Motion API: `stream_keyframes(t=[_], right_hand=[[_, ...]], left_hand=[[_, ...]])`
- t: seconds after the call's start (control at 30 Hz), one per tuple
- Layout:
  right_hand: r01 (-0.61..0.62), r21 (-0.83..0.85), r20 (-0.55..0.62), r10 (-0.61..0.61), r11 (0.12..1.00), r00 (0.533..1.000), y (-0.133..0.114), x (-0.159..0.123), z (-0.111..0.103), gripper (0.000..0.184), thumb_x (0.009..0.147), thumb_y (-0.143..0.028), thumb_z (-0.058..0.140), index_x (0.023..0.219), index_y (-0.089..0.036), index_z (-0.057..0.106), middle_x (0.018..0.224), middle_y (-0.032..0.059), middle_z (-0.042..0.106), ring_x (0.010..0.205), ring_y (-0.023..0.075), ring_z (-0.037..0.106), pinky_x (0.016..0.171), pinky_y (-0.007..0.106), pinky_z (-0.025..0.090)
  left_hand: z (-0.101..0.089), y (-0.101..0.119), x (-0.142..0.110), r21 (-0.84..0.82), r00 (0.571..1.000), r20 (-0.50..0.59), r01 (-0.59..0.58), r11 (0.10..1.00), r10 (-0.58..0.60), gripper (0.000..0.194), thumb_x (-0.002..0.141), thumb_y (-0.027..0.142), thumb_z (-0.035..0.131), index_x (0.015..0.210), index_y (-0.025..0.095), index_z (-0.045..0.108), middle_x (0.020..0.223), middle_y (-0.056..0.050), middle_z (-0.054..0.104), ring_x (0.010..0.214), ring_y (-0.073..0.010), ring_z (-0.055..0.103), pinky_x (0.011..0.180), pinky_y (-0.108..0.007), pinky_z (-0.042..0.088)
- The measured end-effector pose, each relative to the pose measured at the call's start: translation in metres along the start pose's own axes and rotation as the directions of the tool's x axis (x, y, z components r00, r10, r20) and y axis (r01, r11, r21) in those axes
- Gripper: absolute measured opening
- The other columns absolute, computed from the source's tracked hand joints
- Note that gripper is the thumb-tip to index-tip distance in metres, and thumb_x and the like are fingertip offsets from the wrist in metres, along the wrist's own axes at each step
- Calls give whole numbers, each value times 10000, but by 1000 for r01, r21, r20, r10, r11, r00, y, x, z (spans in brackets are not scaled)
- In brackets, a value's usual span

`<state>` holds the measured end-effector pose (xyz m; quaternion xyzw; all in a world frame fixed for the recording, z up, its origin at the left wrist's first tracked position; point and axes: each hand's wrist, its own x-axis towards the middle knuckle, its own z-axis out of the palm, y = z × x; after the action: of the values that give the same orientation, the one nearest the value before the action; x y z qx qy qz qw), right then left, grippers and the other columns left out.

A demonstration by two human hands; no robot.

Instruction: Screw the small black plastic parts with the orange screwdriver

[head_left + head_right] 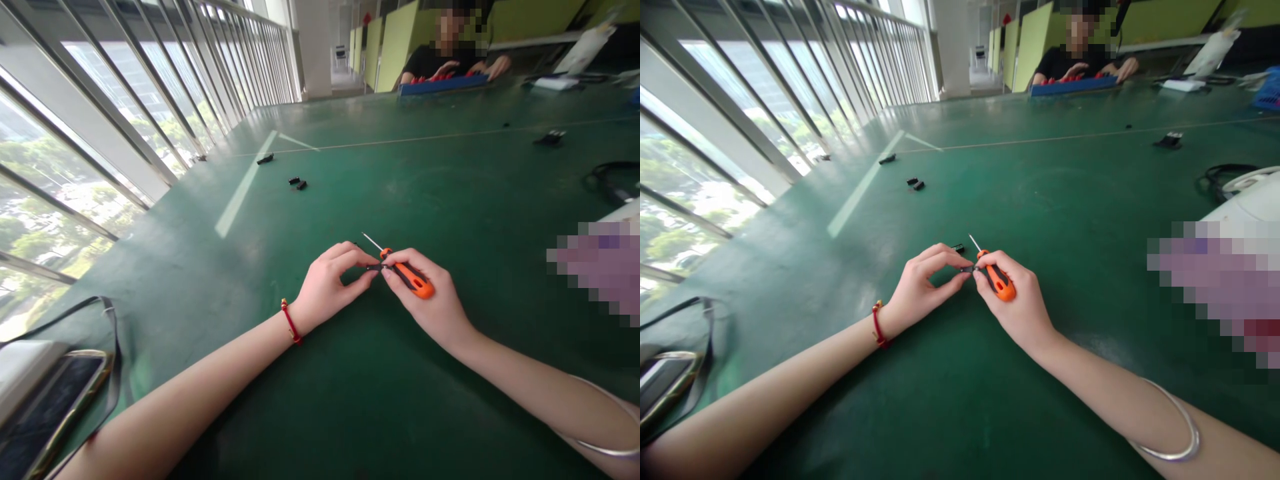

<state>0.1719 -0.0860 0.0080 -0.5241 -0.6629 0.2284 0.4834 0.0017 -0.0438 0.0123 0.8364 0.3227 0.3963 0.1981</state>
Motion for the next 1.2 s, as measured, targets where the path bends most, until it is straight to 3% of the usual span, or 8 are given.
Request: stream_keyframes(t=[0.2, 0.47, 0.63, 0.73, 0.83, 1.0, 1.07, 1.2], right_hand=[[-57, 5, -45, 57, 998, 997, 2, 1, -2, 72, 813, -255, 561, 826, -190, 589, 808, -5, 606, 648, 95, 517, 612, 212, 400], [-78, 55, -10, 78, 995, 997, 4, 3, 1, 94, 811, -282, 554, 819, -192, 579, 795, -1, 595, 647, 109, 503, 616, 233, 390], [-80, 63, -9, 80, 995, 997, 4, 3, 1, 97, 800, -287, 554, 805, -192, 575, 794, 3, 601, 653, 115, 512, 630, 241, 397], [-77, 61, -19, 78, 995, 997, 5, 3, 2, 103, 795, -293, 554, 804, -193, 576, 801, 6, 611, 653, 118, 521, 630, 244, 402], [-72, 60, -10, 73, 996, 997, 6, 3, 2, 105, 790, -293, 548, 796, -193, 576, 797, 10, 620, 655, 123, 532, 631, 248, 409], [-70, 55, 12, 69, 996, 998, 4, 3, 3, 108, 783, -296, 543, 789, -195, 582, 806, 21, 641, 671, 138, 558, 630, 256, 423], [-66, 52, 17, 65, 996, 998, 3, 3, 3, 104, 783, -290, 541, 789, -195, 582, 803, 21, 640, 668, 137, 558, 631, 257, 425], [-68, 50, 28, 67, 996, 997, 3, 3, 2, 101, 788, -286, 544, 793, -192, 581, 799, 21, 631, 652, 130, 543, 620, 254, 422]], left_hand=[[-8, -13, 3, 143, 979, -127, 174, 974, -156, 94, 811, 243, 607, 847, 197, 681, 987, -45, 668, 943, -178, 615, 885, -315, 489], [-6, -21, 5, 288, 972, 10, 222, 932, -234, 107, 810, 250, 596, 838, 212, 692, 1141, -33, 646, 1057, -207, 576, 962, -365, 454], [-7, -21, 5, 328, 965, 28, 237, 914, -260, 138, 832, 238, 562, 876, 203, 689, 1030, -23, 689, 988, -197, 595, 912, -343, 477], [-23, -24, -5, 388, 956, 7, 268, 882, -294, 147, 826, 256, 558, 874, 212, 690, 1044, -17, 689, 993, -201, 598, 910, -341, 474], [-59, -33, -25, 452, 927, -86, 364, 814, -366, 168, 816, 297, 555, 873, 221, 694, 1046, -14, 692, 1010, -210, 599, 927, -336, 460], [-138, -56, -62, 572, 787, -418, 616, 542, -454, 268, 816, 366, 523, 927, 192, 694, 1044, -50, 690, 957, -241, 607, 856, -335, 451], [-163, -63, -73, 560, 687, -526, 723, 404, -501, 300, 785, 391, 545, 944, 192, 703, 984, -49, 695, 889, -243, 608, 755, -307, 445], [-191, -70, -87, 498, 494, -571, 843, 202, -655, 417, 735, 474, 569, 1004, 187, 708, 687, -22, 632, 710, -219, 569, 577, -252, 355]])
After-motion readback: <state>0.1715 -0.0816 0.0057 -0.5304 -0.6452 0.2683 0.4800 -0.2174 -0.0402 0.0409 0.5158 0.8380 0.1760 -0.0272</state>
